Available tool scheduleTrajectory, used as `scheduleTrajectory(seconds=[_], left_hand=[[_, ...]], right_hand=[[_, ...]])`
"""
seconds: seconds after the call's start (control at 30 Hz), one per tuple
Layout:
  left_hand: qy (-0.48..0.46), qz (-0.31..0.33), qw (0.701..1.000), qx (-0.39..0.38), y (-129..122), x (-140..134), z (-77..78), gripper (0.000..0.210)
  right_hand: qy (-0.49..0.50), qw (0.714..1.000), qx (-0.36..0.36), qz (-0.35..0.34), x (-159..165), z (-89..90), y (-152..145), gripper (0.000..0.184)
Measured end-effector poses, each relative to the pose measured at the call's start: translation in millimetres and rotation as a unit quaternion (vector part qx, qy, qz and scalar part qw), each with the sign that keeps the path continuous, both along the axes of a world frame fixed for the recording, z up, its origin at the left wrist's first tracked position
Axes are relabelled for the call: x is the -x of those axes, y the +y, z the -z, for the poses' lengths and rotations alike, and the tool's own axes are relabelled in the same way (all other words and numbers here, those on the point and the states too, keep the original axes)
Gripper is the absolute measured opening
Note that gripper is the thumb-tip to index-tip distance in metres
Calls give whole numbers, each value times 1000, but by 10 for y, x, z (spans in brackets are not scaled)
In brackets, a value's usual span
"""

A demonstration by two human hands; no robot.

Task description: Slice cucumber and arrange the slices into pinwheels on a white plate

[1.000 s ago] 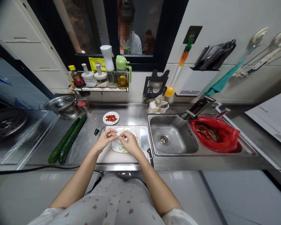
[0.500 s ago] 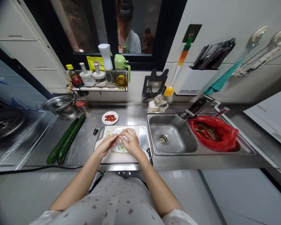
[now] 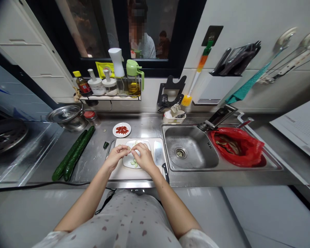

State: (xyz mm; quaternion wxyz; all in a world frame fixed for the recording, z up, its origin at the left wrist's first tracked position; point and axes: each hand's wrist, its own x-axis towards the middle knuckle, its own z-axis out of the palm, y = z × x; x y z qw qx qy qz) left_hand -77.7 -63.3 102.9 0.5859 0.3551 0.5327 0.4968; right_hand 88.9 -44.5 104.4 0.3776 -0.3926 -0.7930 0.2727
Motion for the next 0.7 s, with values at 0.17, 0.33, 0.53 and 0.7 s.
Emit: scheduleTrajectory(seconds=[0.17, 0.33, 0.53, 0.7], left_hand=[[5, -10, 999, -45, 19, 36, 84, 26], [37, -11, 997, -65, 51, 74, 226, 28], [53, 3, 996, -74, 69, 126, 353, 32], [65, 13, 995, -74, 58, 161, 356, 34]], right_hand=[[18, 999, 40, 9, 70, 66, 19, 12], [40, 993, 114, 19, 140, 198, 55, 9], [45, 984, 172, 25, 177, 302, 74, 10], [40, 978, 206, 12, 203, 352, 108, 12]])
